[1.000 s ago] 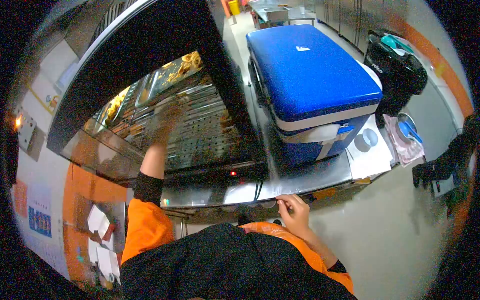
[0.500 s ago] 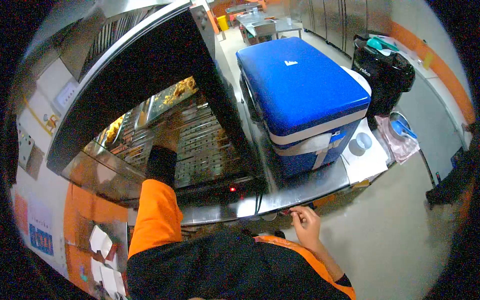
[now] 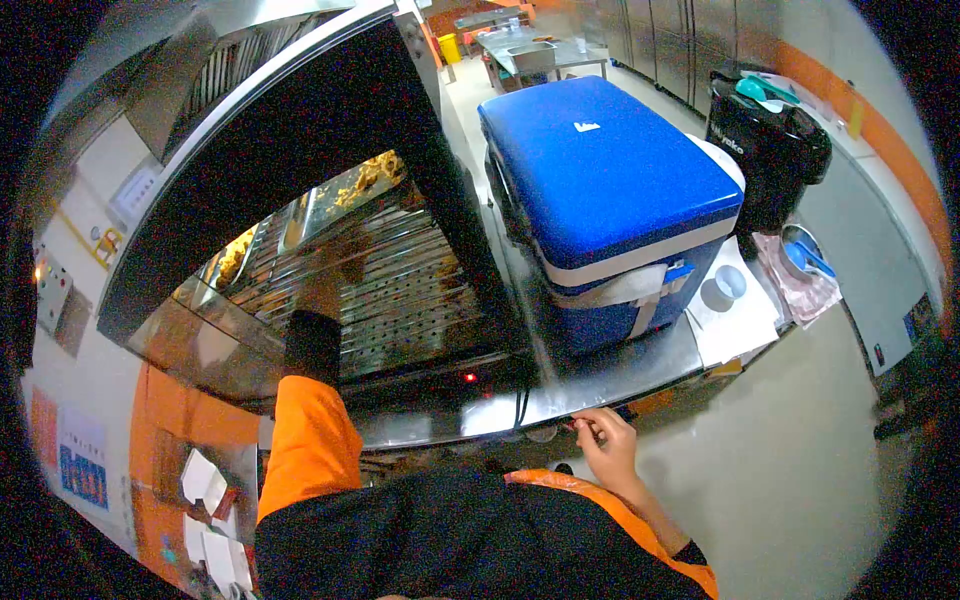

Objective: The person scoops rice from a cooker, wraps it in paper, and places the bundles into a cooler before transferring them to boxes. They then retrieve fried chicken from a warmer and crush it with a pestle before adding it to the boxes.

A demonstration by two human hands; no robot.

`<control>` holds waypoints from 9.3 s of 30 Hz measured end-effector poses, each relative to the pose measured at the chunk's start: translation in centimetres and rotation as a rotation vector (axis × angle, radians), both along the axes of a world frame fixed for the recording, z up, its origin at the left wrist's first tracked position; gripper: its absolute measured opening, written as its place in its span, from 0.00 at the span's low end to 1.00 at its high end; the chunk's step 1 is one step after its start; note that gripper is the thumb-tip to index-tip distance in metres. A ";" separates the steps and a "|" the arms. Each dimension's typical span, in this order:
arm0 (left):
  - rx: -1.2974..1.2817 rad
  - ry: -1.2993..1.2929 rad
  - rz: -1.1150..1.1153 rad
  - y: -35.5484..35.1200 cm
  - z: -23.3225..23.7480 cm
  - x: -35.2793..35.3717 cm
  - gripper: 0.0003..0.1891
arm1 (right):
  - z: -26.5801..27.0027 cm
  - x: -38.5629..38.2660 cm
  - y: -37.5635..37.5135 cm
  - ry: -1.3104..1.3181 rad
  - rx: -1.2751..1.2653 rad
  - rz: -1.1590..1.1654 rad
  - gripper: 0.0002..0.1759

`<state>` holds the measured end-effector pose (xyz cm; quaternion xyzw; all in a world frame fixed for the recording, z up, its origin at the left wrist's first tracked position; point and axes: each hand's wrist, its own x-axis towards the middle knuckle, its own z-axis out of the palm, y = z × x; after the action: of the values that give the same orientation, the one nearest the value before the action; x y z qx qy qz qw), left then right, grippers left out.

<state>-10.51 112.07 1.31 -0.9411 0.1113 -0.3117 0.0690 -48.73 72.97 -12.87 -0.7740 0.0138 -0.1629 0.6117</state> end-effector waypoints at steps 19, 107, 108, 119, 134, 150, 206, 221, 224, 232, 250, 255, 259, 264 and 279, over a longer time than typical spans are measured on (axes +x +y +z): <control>0.197 -0.198 0.218 5.1 -2.5 -4.7 0.23 | 0.3 0.1 0.7 0.002 -0.010 0.095 0.06; -0.519 0.692 1.200 90.4 -5.4 -58.6 0.28 | -3.3 4.8 131.4 -0.471 -0.999 1.758 0.46; -0.487 0.745 1.209 90.8 -5.3 -57.6 0.30 | -2.9 4.7 131.8 -0.485 -1.068 1.807 0.48; -0.717 0.401 1.350 98.6 -19.7 -55.7 0.35 | -8.4 7.7 134.7 -0.100 -0.559 1.732 0.34; -0.268 0.420 1.367 98.1 -17.9 -57.6 0.30 | -3.3 8.4 131.6 0.266 -0.214 1.768 0.36; -1.128 0.399 0.807 98.6 -21.7 -55.3 0.23 | -5.4 8.3 133.0 -0.157 -0.156 1.790 0.34; -0.592 0.399 1.031 101.3 -17.6 -59.6 0.16 | 1.7 2.3 133.1 -0.806 -0.102 1.735 0.33; -0.691 0.374 1.150 103.4 -21.4 -60.8 0.14 | 1.3 4.1 132.8 -0.799 -0.862 1.844 0.30; -1.028 0.108 0.917 104.1 -23.5 -61.2 0.15 | 1.0 3.7 131.7 -0.734 -0.622 1.762 0.30; -0.684 0.412 1.193 102.6 -19.9 -59.1 0.16 | 2.0 3.0 132.0 -0.701 -0.500 1.774 0.30; -0.531 0.141 1.009 102.4 -15.9 -57.0 0.14 | 1.3 3.2 133.0 -0.634 -0.775 1.799 0.30; -0.472 0.300 1.114 104.0 -18.6 -57.5 0.14 | -2.6 2.9 134.7 -0.679 -0.785 1.908 0.29; -0.766 0.358 1.147 102.7 -14.7 -56.5 0.14 | 0.7 3.6 133.1 -0.688 -0.690 1.792 0.28; -0.740 0.201 1.116 103.1 -17.7 -56.2 0.14 | -1.3 5.2 134.3 -0.476 -0.885 1.921 0.29; -0.620 1.052 1.068 102.0 -19.0 -44.9 0.25 | -2.9 13.1 124.7 -0.010 -0.348 1.726 0.27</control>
<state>-55.41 214.03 -17.70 -0.8669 -0.4265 0.2298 -0.1169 -35.59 197.71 -15.75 -0.5958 -0.6038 0.3531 0.3948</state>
